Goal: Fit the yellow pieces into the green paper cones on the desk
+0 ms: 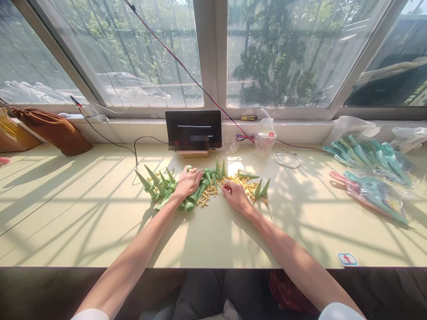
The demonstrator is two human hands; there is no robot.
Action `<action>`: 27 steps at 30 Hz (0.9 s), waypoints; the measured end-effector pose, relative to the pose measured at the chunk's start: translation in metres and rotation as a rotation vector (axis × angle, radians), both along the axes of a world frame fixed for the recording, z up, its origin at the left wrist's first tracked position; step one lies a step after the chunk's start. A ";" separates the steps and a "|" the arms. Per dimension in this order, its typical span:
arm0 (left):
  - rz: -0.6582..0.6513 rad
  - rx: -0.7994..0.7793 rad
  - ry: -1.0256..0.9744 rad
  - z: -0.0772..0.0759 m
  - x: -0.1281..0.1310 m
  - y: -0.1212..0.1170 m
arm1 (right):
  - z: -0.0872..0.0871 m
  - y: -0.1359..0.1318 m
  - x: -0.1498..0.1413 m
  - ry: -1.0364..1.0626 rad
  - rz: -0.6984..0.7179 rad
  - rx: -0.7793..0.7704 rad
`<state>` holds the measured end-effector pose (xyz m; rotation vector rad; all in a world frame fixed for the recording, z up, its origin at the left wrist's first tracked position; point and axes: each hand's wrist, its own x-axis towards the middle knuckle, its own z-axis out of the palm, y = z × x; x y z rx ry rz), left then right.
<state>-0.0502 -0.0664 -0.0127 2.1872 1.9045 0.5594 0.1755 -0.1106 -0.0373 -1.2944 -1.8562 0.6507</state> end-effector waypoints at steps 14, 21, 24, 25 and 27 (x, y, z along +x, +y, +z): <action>-0.170 -0.003 -0.034 0.001 0.019 -0.005 | -0.002 0.000 0.005 -0.051 0.012 0.106; -0.357 0.017 -0.021 0.000 0.018 0.006 | 0.001 -0.002 0.005 -0.071 0.039 0.125; -0.465 0.044 -0.031 -0.001 0.019 0.013 | 0.000 -0.001 0.005 -0.067 0.028 0.126; -0.497 0.055 -0.038 0.000 0.019 0.015 | -0.001 -0.001 0.005 -0.064 0.024 0.124; -0.529 0.071 -0.061 0.002 0.020 0.017 | -0.001 -0.001 0.005 -0.058 0.015 0.120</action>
